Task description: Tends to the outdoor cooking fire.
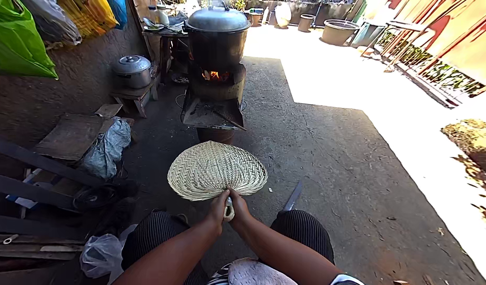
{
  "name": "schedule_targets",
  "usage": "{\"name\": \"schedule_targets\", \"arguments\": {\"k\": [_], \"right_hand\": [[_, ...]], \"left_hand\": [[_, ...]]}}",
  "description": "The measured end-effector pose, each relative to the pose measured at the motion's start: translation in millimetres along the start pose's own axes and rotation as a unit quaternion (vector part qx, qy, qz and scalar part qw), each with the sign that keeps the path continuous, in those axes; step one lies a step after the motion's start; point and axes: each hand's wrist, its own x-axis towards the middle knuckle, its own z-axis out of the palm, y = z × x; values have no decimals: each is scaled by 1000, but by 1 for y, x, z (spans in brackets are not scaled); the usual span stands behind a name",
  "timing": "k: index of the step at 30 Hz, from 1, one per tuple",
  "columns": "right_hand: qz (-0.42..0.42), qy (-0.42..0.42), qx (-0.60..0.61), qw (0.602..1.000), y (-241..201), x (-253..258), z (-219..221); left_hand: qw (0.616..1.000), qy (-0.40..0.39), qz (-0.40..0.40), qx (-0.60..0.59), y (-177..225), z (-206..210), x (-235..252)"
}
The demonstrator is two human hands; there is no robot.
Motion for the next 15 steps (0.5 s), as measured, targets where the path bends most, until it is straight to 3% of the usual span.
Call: {"name": "schedule_targets", "arguments": {"k": [15], "right_hand": [[4,5,-15,1000,-2,0,0]], "left_hand": [[1000,2,-3,2,0,1,1]]}}
